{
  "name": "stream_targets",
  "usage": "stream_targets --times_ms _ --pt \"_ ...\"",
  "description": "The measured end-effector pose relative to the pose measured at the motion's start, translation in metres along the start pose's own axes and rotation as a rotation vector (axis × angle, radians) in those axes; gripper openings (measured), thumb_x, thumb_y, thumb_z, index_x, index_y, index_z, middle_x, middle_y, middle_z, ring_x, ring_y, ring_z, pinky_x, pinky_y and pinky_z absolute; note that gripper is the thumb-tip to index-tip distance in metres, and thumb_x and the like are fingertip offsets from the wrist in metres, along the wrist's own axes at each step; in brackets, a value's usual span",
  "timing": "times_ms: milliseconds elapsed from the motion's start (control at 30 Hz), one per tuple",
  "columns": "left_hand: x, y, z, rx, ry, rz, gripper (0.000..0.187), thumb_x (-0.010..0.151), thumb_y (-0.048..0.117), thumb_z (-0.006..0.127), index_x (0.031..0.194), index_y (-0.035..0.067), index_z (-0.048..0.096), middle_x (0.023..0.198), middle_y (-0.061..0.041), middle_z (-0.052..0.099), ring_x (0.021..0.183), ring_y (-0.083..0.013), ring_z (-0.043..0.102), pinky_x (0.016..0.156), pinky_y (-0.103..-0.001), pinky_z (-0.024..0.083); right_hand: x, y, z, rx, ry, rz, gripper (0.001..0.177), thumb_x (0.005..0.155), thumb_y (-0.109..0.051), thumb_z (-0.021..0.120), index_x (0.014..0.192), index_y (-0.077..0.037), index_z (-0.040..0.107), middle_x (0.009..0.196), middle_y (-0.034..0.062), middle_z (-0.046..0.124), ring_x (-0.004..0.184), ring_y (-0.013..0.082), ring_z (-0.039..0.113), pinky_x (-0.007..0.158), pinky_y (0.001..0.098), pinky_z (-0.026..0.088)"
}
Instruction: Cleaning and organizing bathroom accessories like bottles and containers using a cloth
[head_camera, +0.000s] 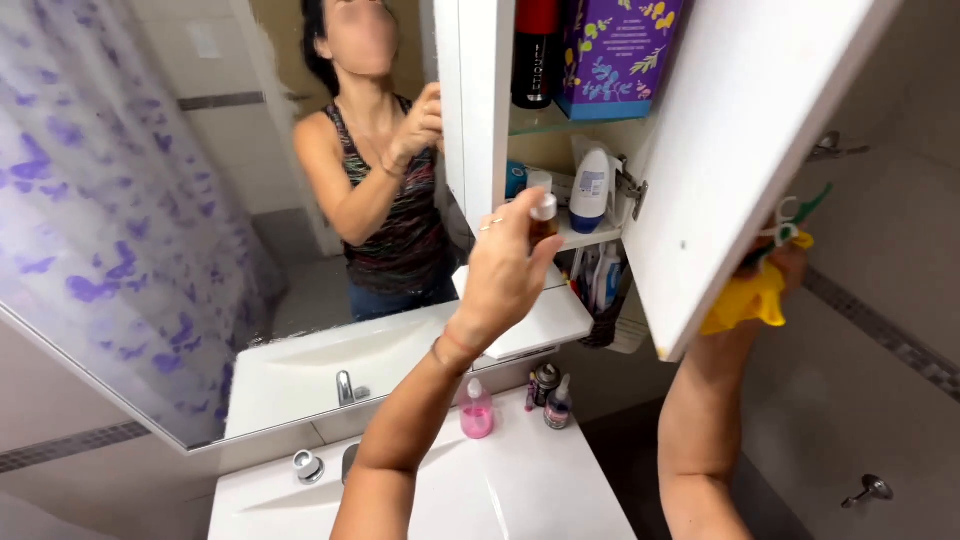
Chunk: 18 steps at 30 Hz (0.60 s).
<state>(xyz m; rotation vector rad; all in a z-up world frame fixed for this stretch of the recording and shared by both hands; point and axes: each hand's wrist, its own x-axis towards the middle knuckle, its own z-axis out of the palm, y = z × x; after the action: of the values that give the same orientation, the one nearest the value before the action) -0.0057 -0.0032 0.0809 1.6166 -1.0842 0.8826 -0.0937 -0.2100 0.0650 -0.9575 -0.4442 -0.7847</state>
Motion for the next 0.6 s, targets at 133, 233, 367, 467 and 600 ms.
stream_targets --times_ms 133,233,367,467,600 --pt "0.002 -0.018 0.048 0.462 0.097 0.175 0.051 0.071 0.023 0.066 0.115 0.009 0.046 0.084 -0.010 0.052 0.071 -0.0257 0.052 0.064 -0.034 0.044 0.026 0.005 0.006 0.028 -0.066 -0.024 0.014 0.072 -0.023 0.054 0.079 -0.012 0.048 0.069 0.0012 0.049 0.068 0.0157 0.053 0.059 0.0292 0.054" --pt "0.010 -0.028 0.066 0.715 0.192 0.225 0.056 0.061 0.031 0.071 0.109 0.012 0.049 0.078 -0.007 0.051 0.068 -0.0253 0.049 0.058 -0.034 0.039 0.082 0.007 0.023 0.070 -0.187 -0.113 0.014 0.072 -0.021 0.053 0.079 -0.010 0.049 0.069 0.0033 0.050 0.066 0.0164 0.053 0.058 0.0300 0.054" --pt "0.003 -0.034 0.082 0.863 0.227 0.206 0.058 0.055 0.037 0.072 0.104 0.015 0.051 0.077 -0.003 0.049 0.074 -0.0231 0.045 0.062 -0.033 0.031 0.088 0.011 0.011 0.072 -0.183 -0.148 0.015 0.071 -0.019 0.053 0.079 -0.007 0.050 0.068 0.0061 0.052 0.062 0.0173 0.053 0.056 0.0310 0.054" --pt "0.004 -0.034 0.084 0.940 0.259 0.212 0.064 0.050 0.042 0.074 0.105 0.015 0.053 0.085 -0.004 0.048 0.079 -0.0226 0.041 0.065 -0.032 0.027 0.071 0.017 -0.005 0.058 -0.133 -0.136 0.016 0.071 -0.018 0.053 0.080 -0.005 0.051 0.068 0.0083 0.053 0.060 0.0180 0.053 0.055 0.0318 0.054" --pt "0.006 -0.028 0.080 0.968 0.285 0.225 0.070 0.042 0.045 0.077 0.101 0.015 0.053 0.094 -0.005 0.045 0.083 -0.0223 0.037 0.068 -0.033 0.025 0.056 0.026 -0.013 0.040 -0.093 -0.122 0.018 0.070 -0.016 0.053 0.080 -0.002 0.052 0.068 0.0111 0.054 0.057 0.0189 0.053 0.053 0.0328 0.054"
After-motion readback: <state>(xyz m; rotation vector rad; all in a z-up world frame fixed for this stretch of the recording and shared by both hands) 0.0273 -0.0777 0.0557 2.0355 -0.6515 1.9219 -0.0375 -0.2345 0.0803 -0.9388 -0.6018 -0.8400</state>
